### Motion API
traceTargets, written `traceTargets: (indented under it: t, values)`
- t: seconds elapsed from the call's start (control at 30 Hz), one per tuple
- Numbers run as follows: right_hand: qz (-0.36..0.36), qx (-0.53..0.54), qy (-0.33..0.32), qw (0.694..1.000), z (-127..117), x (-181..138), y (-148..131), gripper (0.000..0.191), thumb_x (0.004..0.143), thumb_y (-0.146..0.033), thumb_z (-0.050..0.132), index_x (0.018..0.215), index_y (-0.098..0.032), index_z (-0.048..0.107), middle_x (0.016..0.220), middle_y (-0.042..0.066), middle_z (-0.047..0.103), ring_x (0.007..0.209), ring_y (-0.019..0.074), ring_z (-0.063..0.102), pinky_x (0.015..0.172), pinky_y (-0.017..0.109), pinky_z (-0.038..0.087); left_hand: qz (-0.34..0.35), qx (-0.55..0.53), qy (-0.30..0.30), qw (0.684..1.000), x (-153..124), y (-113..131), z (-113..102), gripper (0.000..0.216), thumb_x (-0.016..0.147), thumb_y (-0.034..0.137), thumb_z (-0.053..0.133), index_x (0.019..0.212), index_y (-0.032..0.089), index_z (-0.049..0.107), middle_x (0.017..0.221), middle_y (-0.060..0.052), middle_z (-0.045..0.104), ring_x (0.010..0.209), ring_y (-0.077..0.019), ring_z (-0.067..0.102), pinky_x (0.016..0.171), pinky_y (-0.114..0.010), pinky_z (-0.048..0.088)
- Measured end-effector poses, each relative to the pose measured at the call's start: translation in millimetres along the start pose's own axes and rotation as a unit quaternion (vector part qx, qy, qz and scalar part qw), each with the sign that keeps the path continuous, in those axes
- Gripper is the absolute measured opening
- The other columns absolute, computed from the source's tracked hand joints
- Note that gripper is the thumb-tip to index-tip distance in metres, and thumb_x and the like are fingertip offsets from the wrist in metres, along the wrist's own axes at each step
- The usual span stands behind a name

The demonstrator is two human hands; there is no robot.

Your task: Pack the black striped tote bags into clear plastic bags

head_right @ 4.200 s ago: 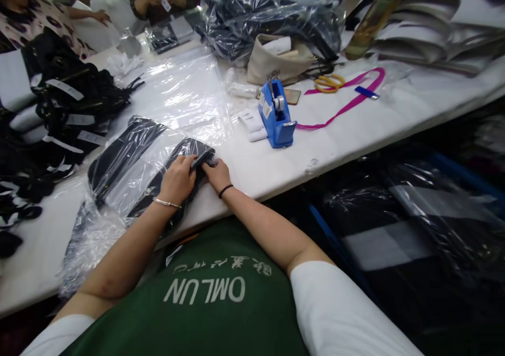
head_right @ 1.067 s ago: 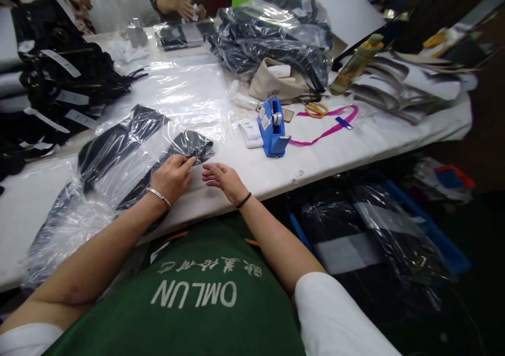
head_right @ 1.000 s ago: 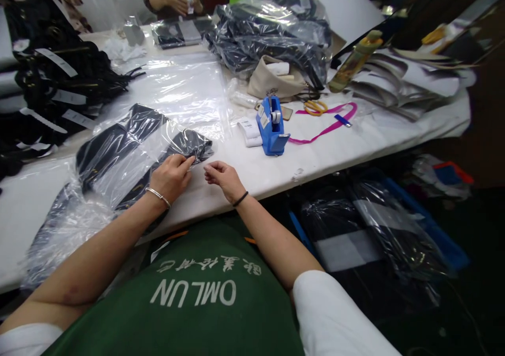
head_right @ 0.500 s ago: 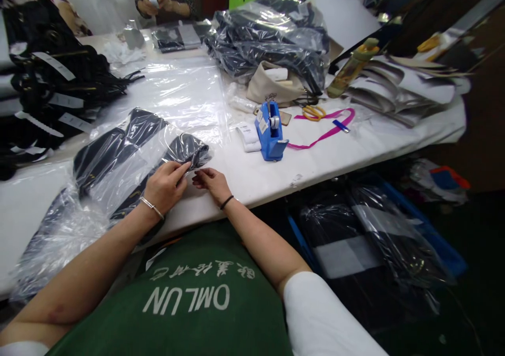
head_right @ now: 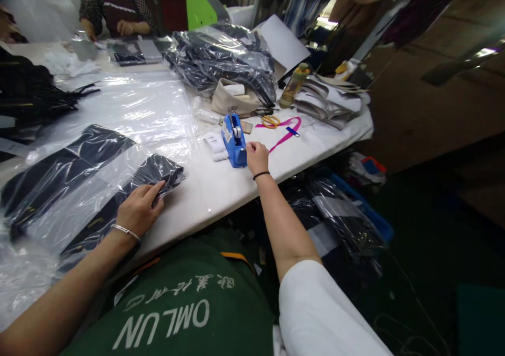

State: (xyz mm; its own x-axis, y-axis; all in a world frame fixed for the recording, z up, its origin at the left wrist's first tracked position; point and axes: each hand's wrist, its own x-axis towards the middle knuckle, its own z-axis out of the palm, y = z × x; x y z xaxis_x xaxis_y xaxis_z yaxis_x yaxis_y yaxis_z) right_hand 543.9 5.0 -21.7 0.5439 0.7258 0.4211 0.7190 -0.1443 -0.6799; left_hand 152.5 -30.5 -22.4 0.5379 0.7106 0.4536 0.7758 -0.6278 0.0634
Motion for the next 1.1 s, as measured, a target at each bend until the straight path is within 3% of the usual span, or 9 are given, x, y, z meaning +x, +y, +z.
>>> traceTargets:
  t: [0.13,0.27,0.33,0.43,0.63,0.77,0.9,1.0,1.1]
  values:
    - [-0.13,0.019,0.01,0.991,15,-35,-43,0.029,0.097,-0.035,0.047,0.109,-0.017,0.067,0.113,0.013,0.067,0.113,0.0251,0.057,0.105,0.043,0.041,0.026,0.07,-0.124,0.989,-11,19,14,0.04,0.093,0.018,0.048,0.131,0.011,0.058,0.102,-0.015,0.065,0.092,-0.0257,0.059,0.079,-0.038,0.05]
    - [-0.219,0.096,-0.131,0.962,48,-81,-89,0.03,0.095,-0.037,0.054,0.116,-0.019,0.066,0.123,0.012,0.065,0.125,0.0261,0.052,0.112,0.043,0.035,0.011,0.136,-0.172,0.976,-14,36,27,0.041,0.096,0.013,0.04,0.135,0.009,0.053,0.104,-0.016,0.064,0.092,-0.0253,0.059,0.075,-0.036,0.048]
    - [-0.183,0.135,-0.241,0.943,78,-86,-108,0.034,0.094,-0.038,0.056,0.119,-0.018,0.065,0.121,0.012,0.066,0.118,0.025,0.058,0.107,0.041,0.041,0.012,0.138,-0.184,0.973,-12,36,29,0.039,0.097,0.013,0.039,0.133,0.009,0.055,0.103,-0.016,0.064,0.092,-0.0246,0.06,0.074,-0.035,0.048]
    - [-0.013,0.158,-0.382,0.911,131,-73,-139,0.032,0.091,-0.037,0.06,0.111,-0.015,0.069,0.114,0.013,0.07,0.11,0.0235,0.064,0.102,0.037,0.044,0.023,0.124,-0.19,0.974,-17,32,24,0.036,0.098,0.013,0.038,0.128,0.009,0.058,0.101,-0.016,0.064,0.09,-0.0241,0.061,0.073,-0.035,0.05]
    - [0.107,0.238,-0.487,0.833,184,-74,-204,0.036,0.078,-0.049,0.071,0.072,-0.013,0.068,0.082,0.013,0.074,0.08,0.0269,0.071,0.077,0.038,0.054,0.098,0.068,-0.08,0.99,-87,24,1,0.04,0.094,0.014,0.042,0.129,0.014,0.059,0.096,-0.015,0.066,0.082,-0.0226,0.063,0.07,-0.035,0.057]
    - [0.102,0.318,-0.521,0.786,185,-100,-244,0.03,0.07,-0.042,0.077,0.069,-0.014,0.065,0.068,0.009,0.071,0.061,0.0233,0.067,0.06,0.035,0.054,0.1,0.057,0.033,0.993,-138,5,6,0.044,0.089,0.015,0.041,0.127,0.018,0.063,0.09,-0.016,0.067,0.077,-0.0227,0.065,0.067,-0.035,0.061]
    - [0.021,0.415,-0.494,0.764,160,-107,-270,0.026,0.071,-0.039,0.078,0.075,-0.017,0.066,0.069,0.001,0.068,0.062,0.0158,0.062,0.061,0.027,0.05,0.123,0.07,0.08,0.987,-150,-18,5,0.039,0.088,0.022,0.046,0.12,0.023,0.067,0.09,-0.016,0.068,0.079,-0.0247,0.067,0.068,-0.037,0.062]
    - [-0.05,0.466,-0.443,0.764,117,-104,-266,0.031,0.071,-0.046,0.078,0.079,-0.018,0.068,0.072,0.0,0.068,0.065,0.0165,0.061,0.062,0.028,0.049,0.166,0.078,0.066,0.981,-139,-27,-10,0.034,0.088,0.025,0.052,0.119,0.024,0.067,0.091,-0.014,0.068,0.079,-0.0238,0.067,0.066,-0.036,0.061]
    - [-0.011,0.497,-0.374,0.782,76,-105,-240,0.033,0.073,-0.048,0.078,0.089,-0.02,0.072,0.084,0.004,0.073,0.077,0.0223,0.066,0.07,0.033,0.053,0.233,0.077,0.037,0.969,-127,-43,-36,0.031,0.09,0.023,0.053,0.118,0.023,0.066,0.093,-0.012,0.069,0.077,-0.0209,0.066,0.064,-0.034,0.059]
